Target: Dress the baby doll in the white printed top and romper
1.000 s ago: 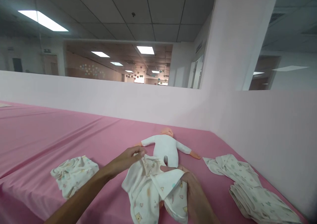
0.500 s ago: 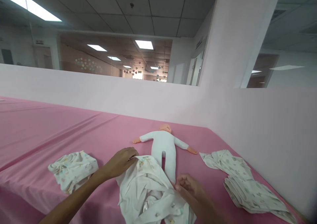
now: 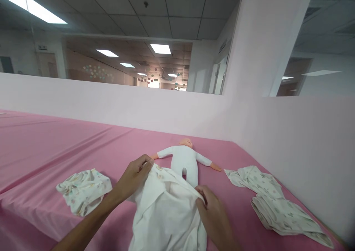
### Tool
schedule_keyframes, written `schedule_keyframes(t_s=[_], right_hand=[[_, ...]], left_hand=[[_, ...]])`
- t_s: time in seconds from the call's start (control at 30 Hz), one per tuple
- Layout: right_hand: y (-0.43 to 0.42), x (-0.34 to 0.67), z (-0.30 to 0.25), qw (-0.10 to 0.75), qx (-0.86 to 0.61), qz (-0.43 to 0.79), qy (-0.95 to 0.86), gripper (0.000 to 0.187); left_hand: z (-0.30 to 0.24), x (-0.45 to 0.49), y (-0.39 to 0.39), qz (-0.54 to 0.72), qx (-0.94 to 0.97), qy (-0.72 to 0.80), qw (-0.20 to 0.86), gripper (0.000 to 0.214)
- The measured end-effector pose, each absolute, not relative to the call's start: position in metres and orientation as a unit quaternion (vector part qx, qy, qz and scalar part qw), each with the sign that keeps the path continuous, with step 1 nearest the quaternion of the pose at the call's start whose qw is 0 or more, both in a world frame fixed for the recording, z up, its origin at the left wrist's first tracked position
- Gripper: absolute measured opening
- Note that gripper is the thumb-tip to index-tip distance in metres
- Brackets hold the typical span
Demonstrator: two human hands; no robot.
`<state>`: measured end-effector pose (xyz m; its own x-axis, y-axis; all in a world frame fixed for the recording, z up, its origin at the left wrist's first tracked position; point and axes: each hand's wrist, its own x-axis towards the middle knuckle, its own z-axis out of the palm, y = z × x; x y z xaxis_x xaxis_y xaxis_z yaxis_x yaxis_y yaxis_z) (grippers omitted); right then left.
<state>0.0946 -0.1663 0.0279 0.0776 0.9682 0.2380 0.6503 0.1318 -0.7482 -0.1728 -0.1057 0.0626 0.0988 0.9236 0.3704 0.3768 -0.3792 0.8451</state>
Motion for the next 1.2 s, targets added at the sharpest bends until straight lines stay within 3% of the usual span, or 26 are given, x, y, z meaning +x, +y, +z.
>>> schedule_keyframes(t_s=[0.07,0.2,0.33,0.4,0.5,0.73,1.2], right_hand=[[-0.171,0.103,0.041,0.424,-0.605,0.262,-0.621,0.014],[-0.185,0.107,0.066,0.493,-0.557,0.347,-0.572,0.023],[-0.194,0.089,0.079,0.474,-0.527,0.382,-0.594,0.02],[-0.196,0.077,0.08,0.455,-0.514,0.371,-0.626,0.018],[-0.198,0.066,0.079,0.423,-0.495,0.34,-0.679,0.017],[-0.196,0.094,0.072,0.372,-0.528,0.286,-0.708,0.019],[-0.199,0.126,0.062,0.309,-0.555,0.287,-0.717,0.03]], left_hand=[[0.062,-0.177,-0.111,0.426,0.72,0.482,0.259,0.037],[0.052,-0.176,-0.123,0.292,0.809,0.479,0.177,0.075],[0.023,-0.147,-0.137,0.278,0.853,0.42,0.134,0.082],[0.01,-0.125,-0.146,0.296,0.861,0.388,0.145,0.07],[0.004,-0.099,-0.156,0.317,0.864,0.354,0.167,0.031],[0.03,-0.126,-0.155,0.388,0.786,0.377,0.301,0.024],[0.064,-0.201,-0.163,0.406,0.737,0.496,0.216,0.034]])
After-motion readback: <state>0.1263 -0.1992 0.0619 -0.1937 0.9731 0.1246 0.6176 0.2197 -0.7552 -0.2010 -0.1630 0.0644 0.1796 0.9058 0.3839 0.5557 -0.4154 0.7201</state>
